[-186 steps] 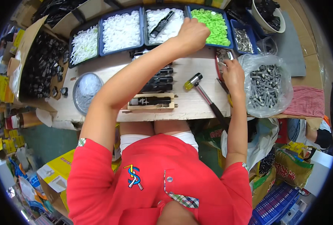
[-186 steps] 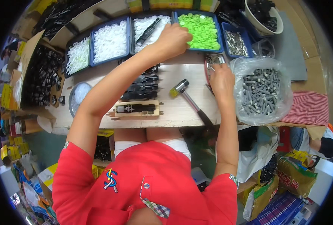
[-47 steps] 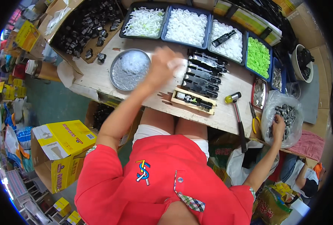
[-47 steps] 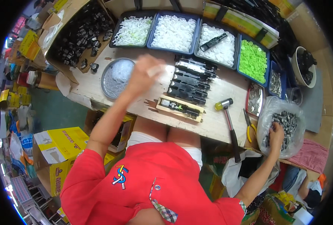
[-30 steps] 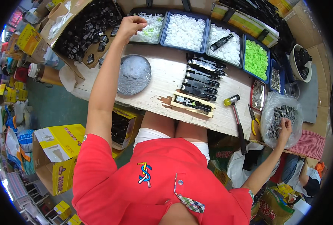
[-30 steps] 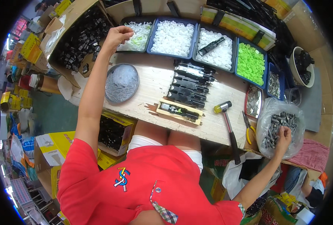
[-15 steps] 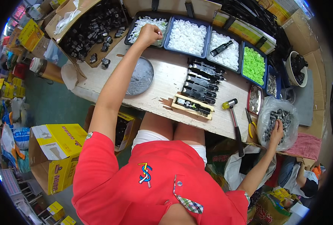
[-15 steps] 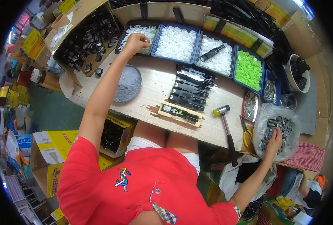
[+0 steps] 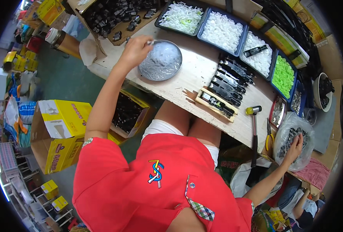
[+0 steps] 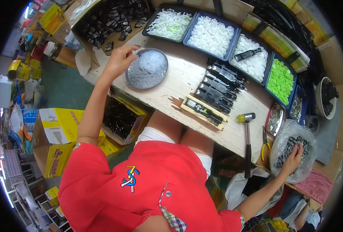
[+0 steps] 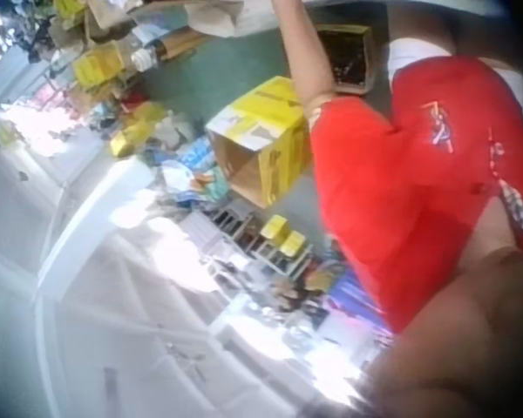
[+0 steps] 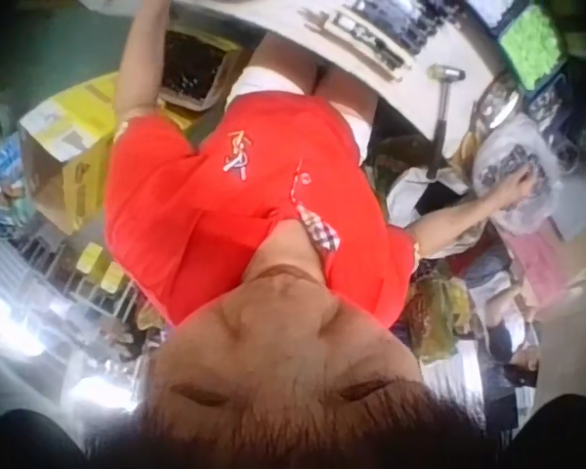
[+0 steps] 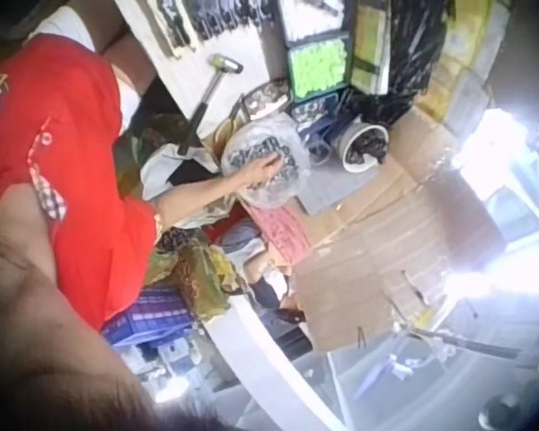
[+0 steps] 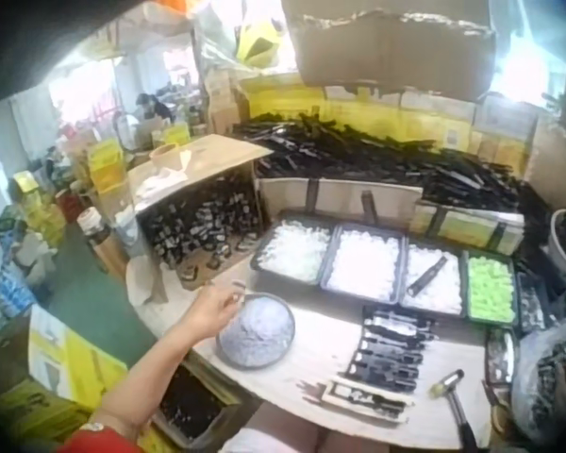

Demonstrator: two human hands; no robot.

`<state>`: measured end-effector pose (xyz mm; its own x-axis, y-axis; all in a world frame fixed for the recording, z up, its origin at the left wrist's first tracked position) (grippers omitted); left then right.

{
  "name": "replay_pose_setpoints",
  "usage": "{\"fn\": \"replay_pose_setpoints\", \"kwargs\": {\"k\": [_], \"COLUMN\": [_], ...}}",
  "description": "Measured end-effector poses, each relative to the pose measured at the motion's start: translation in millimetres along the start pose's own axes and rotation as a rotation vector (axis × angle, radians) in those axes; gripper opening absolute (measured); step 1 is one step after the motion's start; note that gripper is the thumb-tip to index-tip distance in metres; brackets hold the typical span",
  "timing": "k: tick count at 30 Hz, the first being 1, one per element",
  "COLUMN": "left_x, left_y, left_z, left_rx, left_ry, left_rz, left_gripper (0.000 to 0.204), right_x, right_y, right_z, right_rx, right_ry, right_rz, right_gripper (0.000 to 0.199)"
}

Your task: Assembling small plastic and metal components by hand and using a small mallet at a factory workbench.

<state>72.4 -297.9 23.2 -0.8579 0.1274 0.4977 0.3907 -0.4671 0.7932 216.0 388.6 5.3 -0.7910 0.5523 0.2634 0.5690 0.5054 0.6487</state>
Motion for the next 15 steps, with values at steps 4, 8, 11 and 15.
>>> {"fn": "replay_pose_setpoints", "kwargs": {"k": [4, 8, 11, 15], "left_x": [-28, -32, -30, -31], "left_y": [-3, -12, -18, -26], "left_z": [-16, -19, -20, -22], "left_rx": [0.039, 0.145, 0.178, 0.155], "left_ry": [0.31, 0.188, 0.153, 0.115], "left_rz": [-0.293, -0.229, -0.228, -0.264], "left_gripper": [0.015, 0.012, 0.008, 0.007], "right_x": [-8, -18, -27, -33], "right_y": [-19, -40, -43, -41], "right_z": [-51, -87, -92, -90], "right_rx": [-0.101, -0.163, -0.183, -0.173], "right_ry": [0.328, 0.39, 0.379, 0.405], "right_rz": [0.006, -0.133, -0.171, -0.153], "right_gripper": [0.026, 0.023, 0.022, 0.02]}}
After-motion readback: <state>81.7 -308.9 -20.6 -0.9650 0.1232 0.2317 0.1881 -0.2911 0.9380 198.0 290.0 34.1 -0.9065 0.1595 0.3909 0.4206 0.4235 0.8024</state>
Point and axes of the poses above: each hand's wrist, its own x-axis towards the middle knuckle, its own y-axis out of the back of the hand, z = x × y, the point moved 6 cm from there along x, towards the middle knuckle, and after that the axes turned 8 degrees about x, right-handed, at the moved point
